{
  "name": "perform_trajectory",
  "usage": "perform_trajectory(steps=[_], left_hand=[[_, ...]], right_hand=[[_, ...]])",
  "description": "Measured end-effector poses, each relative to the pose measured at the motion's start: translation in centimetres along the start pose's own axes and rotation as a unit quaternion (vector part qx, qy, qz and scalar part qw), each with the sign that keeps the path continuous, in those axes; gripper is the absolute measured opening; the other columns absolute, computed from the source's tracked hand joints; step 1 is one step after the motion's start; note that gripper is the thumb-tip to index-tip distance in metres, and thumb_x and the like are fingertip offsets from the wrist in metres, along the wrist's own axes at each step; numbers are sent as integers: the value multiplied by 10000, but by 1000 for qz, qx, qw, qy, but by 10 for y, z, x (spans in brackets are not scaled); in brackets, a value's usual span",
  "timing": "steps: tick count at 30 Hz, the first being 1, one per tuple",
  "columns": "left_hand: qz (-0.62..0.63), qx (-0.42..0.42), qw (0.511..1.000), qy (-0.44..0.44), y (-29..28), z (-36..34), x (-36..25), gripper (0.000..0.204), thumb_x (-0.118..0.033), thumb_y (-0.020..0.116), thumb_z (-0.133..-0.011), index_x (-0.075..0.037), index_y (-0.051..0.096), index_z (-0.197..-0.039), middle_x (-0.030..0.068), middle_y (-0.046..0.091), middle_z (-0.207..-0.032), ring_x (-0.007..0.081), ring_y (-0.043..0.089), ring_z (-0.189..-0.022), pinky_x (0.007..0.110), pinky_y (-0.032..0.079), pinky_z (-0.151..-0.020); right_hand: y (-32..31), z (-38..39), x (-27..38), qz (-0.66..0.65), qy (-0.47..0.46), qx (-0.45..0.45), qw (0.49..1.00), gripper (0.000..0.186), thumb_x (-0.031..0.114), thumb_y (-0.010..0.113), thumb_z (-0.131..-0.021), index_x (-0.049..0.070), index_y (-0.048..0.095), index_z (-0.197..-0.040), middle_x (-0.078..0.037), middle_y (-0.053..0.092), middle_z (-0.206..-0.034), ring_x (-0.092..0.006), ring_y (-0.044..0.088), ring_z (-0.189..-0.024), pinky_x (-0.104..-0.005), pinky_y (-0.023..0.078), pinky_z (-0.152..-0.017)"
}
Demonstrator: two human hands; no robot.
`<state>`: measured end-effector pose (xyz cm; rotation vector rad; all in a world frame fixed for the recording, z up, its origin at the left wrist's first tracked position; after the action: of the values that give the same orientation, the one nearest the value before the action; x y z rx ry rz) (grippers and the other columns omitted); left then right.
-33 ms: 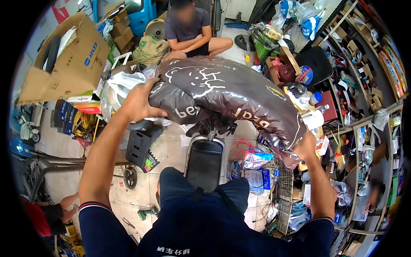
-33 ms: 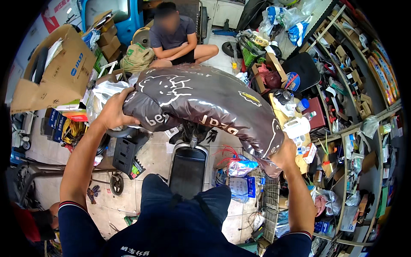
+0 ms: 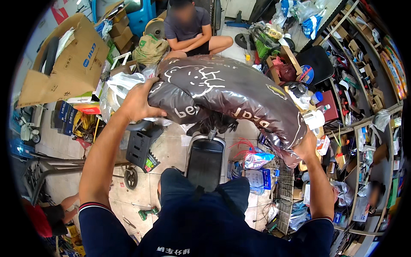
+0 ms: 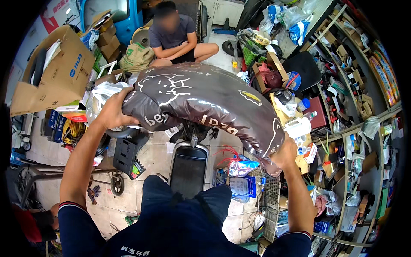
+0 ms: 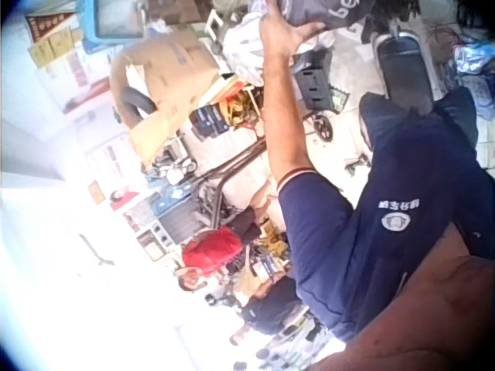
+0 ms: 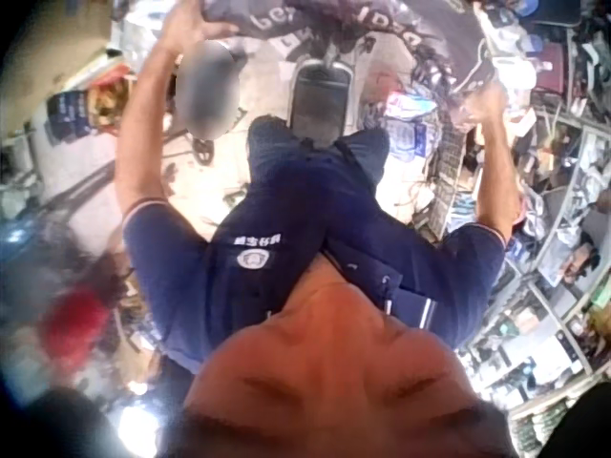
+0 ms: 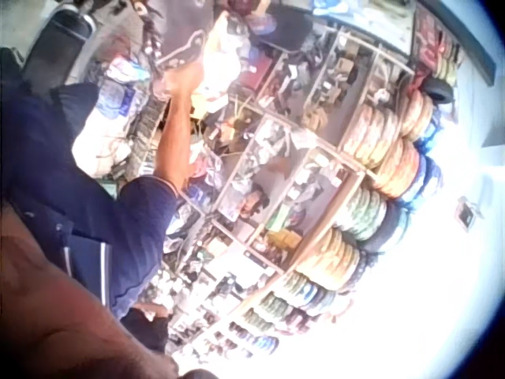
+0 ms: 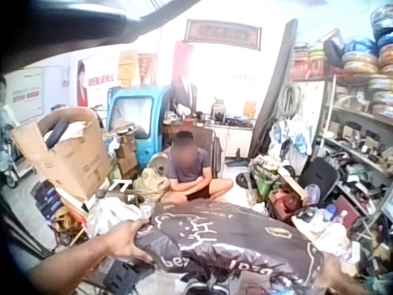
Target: The person installs a brown patterned cover onto the handlebars of a scooter, then attaches a black plastic housing to the front fork area. They connect wires and secure the housing by hand, ensuring the components are fitted correctly.
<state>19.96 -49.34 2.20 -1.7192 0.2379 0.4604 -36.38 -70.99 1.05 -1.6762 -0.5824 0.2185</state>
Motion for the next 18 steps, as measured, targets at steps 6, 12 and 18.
perform_trajectory(steps=[6, 12, 18], left_hand=[[-5, 0, 1000, -3, -1, -31, 25, 1188, -536, 990, -576, -40, 464, -1520, 320, 696, -1240, 521, 645, -1197, 515, 508, -1031], [5, 12, 1000, -22, -5, -73, 47, 1211, -577, 984, -567, -46, 461, -1522, 315, 695, -1254, 510, 650, -1192, 520, 512, -1031], [-30, 4, 998, -61, 2, -133, 71, 1183, -626, 975, -571, -48, 483, -1477, 329, 697, -1167, 523, 659, -1121, 536, 521, -997]], right_hand=[[13, -31, 21, 13, -6, -63, 998, 709, 273, 944, -658, 45, 626, -1249, -208, 718, -1185, -444, 643, -1176, -517, 507, -1024], [22, -83, 25, -22, -29, -69, 997, 731, 223, 937, -650, 21, 630, -1281, -221, 716, -1213, -453, 647, -1191, -499, 513, -1036], [33, -196, 32, -262, -113, 116, 951, 818, 156, 930, -697, -14, 597, -1424, -208, 688, -1381, -346, 652, -1290, -390, 477, -1123]])
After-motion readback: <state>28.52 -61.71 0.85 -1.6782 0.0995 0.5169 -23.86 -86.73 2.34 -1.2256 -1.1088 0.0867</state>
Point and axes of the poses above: each hand's wrist, its own z-axis away from the middle knuckle, its own y-axis out of the palm, x = y × z, the point moved 6 cm from there along -z, towards the middle knuckle
